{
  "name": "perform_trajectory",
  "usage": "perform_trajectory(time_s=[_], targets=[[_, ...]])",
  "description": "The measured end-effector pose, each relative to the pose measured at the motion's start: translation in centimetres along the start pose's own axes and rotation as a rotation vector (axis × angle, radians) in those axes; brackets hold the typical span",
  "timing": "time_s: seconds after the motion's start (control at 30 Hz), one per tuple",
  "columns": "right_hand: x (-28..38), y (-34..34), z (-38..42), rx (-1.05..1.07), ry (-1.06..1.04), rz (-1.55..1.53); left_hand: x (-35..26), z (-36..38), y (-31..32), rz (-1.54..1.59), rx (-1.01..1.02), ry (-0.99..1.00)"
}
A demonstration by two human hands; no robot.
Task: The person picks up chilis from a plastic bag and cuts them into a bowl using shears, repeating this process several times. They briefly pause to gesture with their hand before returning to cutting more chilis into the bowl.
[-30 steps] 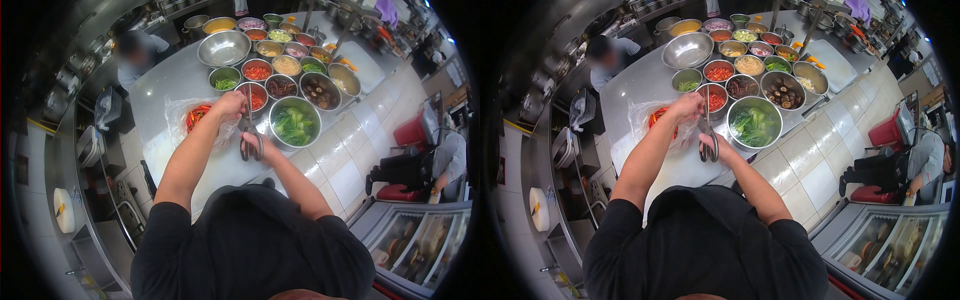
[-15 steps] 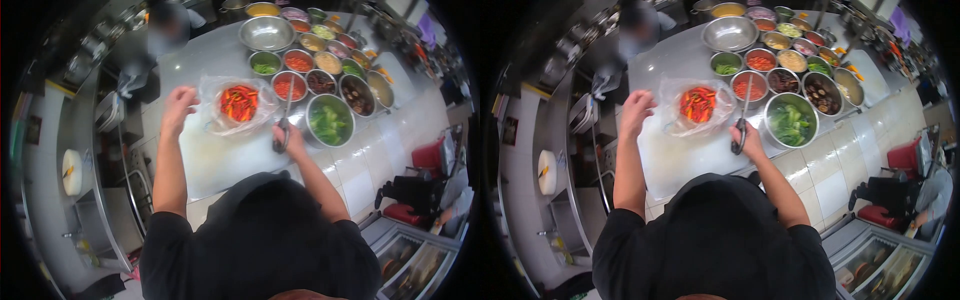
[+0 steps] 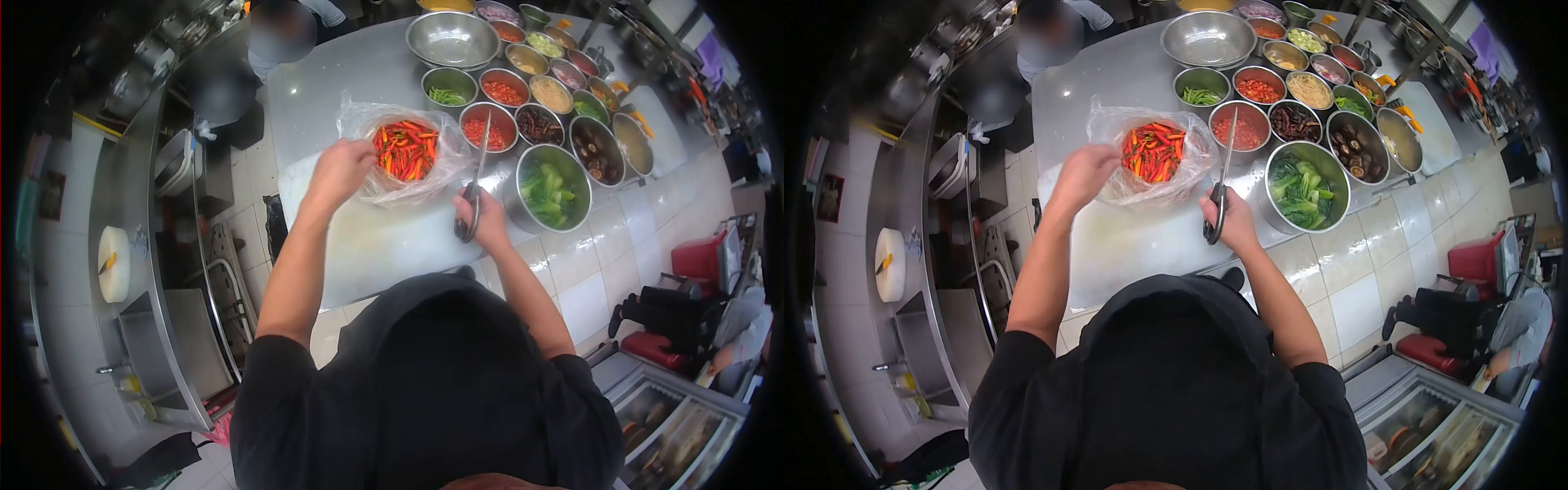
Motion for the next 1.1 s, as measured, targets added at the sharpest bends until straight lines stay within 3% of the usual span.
perform_trajectory(time_s=[0.03, 0.23, 0.33, 0.43, 0.53, 0.73, 1.1], targets=[[-0.3, 0.0, 0.1, -0.004, 0.002, 0.013, -0.6, -1.5, 0.7, -0.071, 0.032, 0.039], [-0.5, -0.1, 0.7, -0.027, -0.057, -0.048, -3.8, -5.8, 1.9, -0.373, 0.420, -0.370], [-0.5, -0.2, 0.8, -0.019, -0.049, -0.043, -3.8, -5.5, 2.3, -0.382, 0.454, -0.463], [-0.9, -0.1, 0.6, -0.005, -0.061, -0.060, -3.2, -5.5, 3.2, -0.375, 0.468, -0.412], [-1.1, -0.2, 0.4, 0.008, -0.053, -0.036, -3.8, -4.5, 3.8, -0.312, 0.275, -0.363], [-1.0, -0.4, 0.2, 0.021, -0.061, -0.020, -2.8, -4.9, 5.0, -0.282, 0.188, -0.323], [-1.0, -0.6, 0.0, 0.061, -0.026, -0.104, -2.0, -4.3, 2.3, -0.549, 0.303, -0.100]])
Point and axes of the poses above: each hand's wrist, its own z-axis away from the middle knuckle, its own y-axis out of the palm, x = y × z, the point moved 1 cm from there along -z, towards the middle knuckle, and after that the axes turned 14 degrees about x, right-handed, at the moved point
